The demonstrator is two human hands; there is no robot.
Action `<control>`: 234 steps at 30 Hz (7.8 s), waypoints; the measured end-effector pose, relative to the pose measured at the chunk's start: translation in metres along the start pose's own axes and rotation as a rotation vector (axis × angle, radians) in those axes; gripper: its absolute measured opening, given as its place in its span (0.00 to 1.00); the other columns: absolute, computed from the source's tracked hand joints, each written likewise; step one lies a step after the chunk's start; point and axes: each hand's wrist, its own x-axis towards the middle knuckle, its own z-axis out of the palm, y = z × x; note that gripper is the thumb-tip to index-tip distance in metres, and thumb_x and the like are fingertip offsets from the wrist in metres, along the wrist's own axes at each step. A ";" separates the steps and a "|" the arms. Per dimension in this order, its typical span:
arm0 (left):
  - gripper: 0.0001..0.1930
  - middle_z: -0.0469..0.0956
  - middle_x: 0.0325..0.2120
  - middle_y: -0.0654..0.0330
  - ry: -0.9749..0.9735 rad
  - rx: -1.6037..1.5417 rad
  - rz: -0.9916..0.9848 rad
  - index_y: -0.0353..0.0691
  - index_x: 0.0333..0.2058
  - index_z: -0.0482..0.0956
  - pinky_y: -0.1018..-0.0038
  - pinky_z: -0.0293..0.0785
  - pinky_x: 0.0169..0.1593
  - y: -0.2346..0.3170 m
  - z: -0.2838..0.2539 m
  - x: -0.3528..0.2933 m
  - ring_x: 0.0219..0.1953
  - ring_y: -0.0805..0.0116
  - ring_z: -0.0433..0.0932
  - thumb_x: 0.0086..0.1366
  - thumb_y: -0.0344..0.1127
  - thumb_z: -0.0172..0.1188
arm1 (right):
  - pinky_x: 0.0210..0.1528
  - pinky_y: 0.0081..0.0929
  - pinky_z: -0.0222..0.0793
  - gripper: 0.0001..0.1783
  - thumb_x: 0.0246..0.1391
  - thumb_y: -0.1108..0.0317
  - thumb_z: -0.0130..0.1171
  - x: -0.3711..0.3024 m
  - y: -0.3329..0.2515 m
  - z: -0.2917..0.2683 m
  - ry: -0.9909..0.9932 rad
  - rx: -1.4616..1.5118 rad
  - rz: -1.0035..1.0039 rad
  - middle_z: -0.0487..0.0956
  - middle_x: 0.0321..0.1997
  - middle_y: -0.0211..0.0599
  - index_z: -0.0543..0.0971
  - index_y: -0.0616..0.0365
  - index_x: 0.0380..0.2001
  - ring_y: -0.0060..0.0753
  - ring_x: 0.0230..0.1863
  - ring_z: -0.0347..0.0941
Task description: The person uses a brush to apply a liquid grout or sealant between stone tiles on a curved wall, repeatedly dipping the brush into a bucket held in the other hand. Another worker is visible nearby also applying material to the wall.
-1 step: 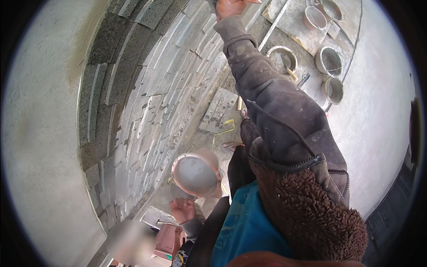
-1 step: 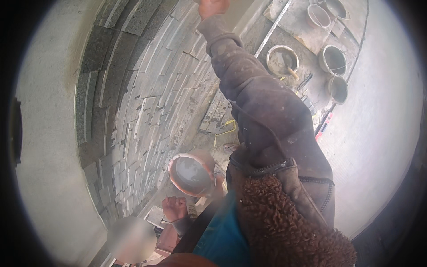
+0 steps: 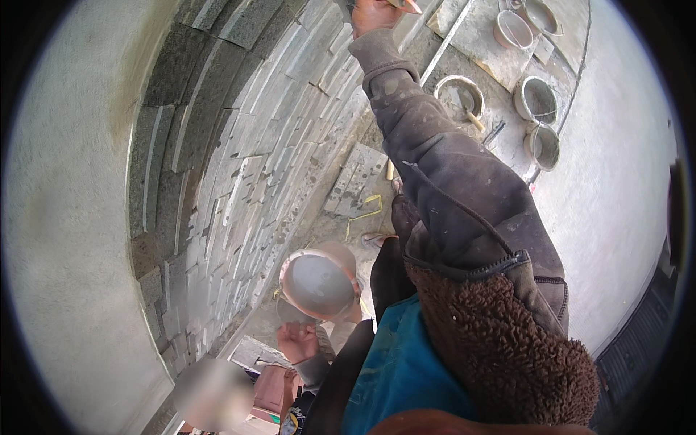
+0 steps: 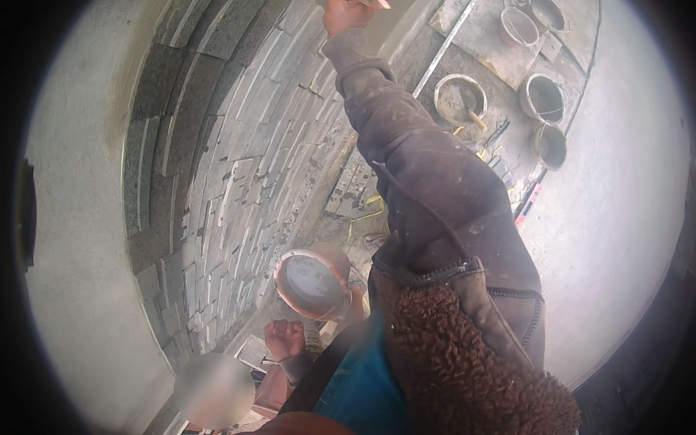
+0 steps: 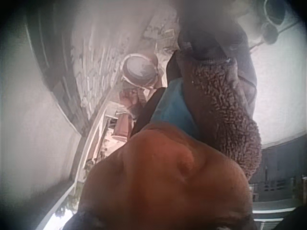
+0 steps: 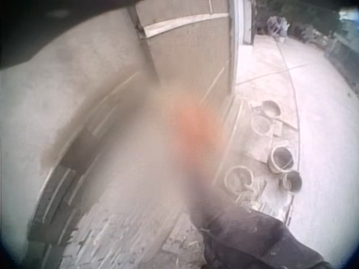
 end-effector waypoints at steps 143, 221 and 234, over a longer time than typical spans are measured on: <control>0.06 0.62 0.19 0.73 -0.059 -0.278 -0.023 0.48 0.33 0.71 0.68 0.67 0.40 -0.003 -0.253 0.039 0.26 0.74 0.64 0.67 0.41 0.54 | 0.42 0.33 0.70 0.14 0.53 0.68 0.70 -0.470 -0.076 0.133 -0.199 -0.234 -0.219 0.72 0.40 0.41 0.77 0.61 0.38 0.35 0.41 0.71; 0.06 0.62 0.20 0.72 -0.135 -0.238 -0.031 0.48 0.28 0.70 0.66 0.67 0.44 -0.088 0.021 -0.043 0.27 0.72 0.63 0.65 0.37 0.54 | 0.44 0.28 0.78 0.11 0.56 0.73 0.65 -0.241 -0.047 0.032 -0.463 -0.047 0.364 0.80 0.37 0.41 0.77 0.62 0.41 0.29 0.40 0.78; 0.09 0.59 0.18 0.72 0.006 -0.239 -0.010 0.48 0.26 0.68 0.66 0.66 0.43 -0.090 -0.001 -0.039 0.24 0.73 0.62 0.65 0.38 0.54 | 0.48 0.33 0.80 0.13 0.49 0.77 0.68 -0.311 -0.016 0.029 -0.924 -0.033 -0.039 0.80 0.51 0.37 0.84 0.47 0.37 0.34 0.48 0.78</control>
